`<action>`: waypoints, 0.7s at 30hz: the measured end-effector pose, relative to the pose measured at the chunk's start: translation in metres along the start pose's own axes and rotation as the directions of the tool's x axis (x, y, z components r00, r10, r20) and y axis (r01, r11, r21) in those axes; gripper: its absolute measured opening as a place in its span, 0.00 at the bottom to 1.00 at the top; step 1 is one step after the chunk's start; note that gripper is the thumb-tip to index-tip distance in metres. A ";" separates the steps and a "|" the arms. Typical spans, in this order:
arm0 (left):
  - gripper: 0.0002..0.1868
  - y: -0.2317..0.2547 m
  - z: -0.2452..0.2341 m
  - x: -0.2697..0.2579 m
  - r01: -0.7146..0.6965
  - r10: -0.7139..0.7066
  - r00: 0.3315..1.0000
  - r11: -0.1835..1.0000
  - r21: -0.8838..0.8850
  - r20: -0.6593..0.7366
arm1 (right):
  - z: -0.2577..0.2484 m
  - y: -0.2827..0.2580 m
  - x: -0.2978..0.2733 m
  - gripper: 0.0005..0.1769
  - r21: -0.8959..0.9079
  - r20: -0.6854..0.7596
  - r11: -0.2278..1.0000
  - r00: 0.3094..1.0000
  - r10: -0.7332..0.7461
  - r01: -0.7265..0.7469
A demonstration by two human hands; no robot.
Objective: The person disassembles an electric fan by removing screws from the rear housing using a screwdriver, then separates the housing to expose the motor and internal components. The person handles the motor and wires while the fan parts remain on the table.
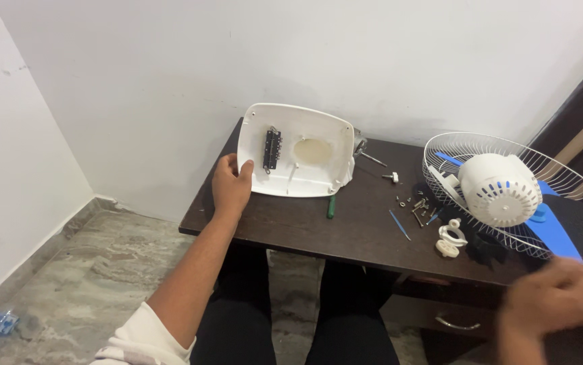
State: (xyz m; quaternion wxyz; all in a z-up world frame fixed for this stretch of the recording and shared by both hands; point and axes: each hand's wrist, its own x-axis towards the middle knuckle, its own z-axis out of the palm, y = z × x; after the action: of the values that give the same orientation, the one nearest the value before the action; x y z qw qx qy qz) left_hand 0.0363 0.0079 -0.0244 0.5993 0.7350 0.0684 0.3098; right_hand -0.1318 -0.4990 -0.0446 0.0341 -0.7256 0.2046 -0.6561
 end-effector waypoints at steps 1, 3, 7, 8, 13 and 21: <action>0.25 0.000 0.000 0.000 -0.014 0.014 1.000 0.999 0.029 0.001 | -0.004 -0.031 -0.010 0.10 0.188 0.103 0.980 0.994 0.045 -0.064; 0.26 -0.001 -0.001 0.000 -0.001 0.001 1.000 1.000 0.014 0.009 | -0.014 -0.096 -0.023 0.08 0.434 0.165 0.901 0.981 -0.104 0.023; 0.29 -0.004 0.000 0.001 0.016 -0.017 0.999 0.999 -0.031 -0.032 | -0.016 -0.222 -0.038 0.15 0.387 0.769 0.880 0.623 -0.144 -0.274; 0.29 -0.004 0.000 0.002 -0.011 0.010 0.999 0.999 -0.034 -0.038 | -0.013 -0.247 -0.039 0.16 0.390 0.791 0.888 0.582 -0.188 -0.244; 0.29 0.006 -0.002 -0.003 -0.047 0.046 0.993 0.999 -0.012 -0.109 | 0.010 -0.303 -0.038 0.27 0.239 0.841 0.967 0.515 -0.164 -0.082; 0.33 0.066 -0.011 -0.025 -0.639 0.722 0.679 0.670 0.379 -0.132 | 0.020 -0.288 -0.053 0.19 0.298 0.770 0.935 0.627 -0.118 -0.191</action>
State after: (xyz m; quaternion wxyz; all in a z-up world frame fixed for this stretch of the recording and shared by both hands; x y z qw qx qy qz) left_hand -0.0077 -0.0124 0.0283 0.3030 0.7389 -0.0855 0.5958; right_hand -0.0428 -0.2222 -0.0050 0.2616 -0.9142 0.0639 -0.3029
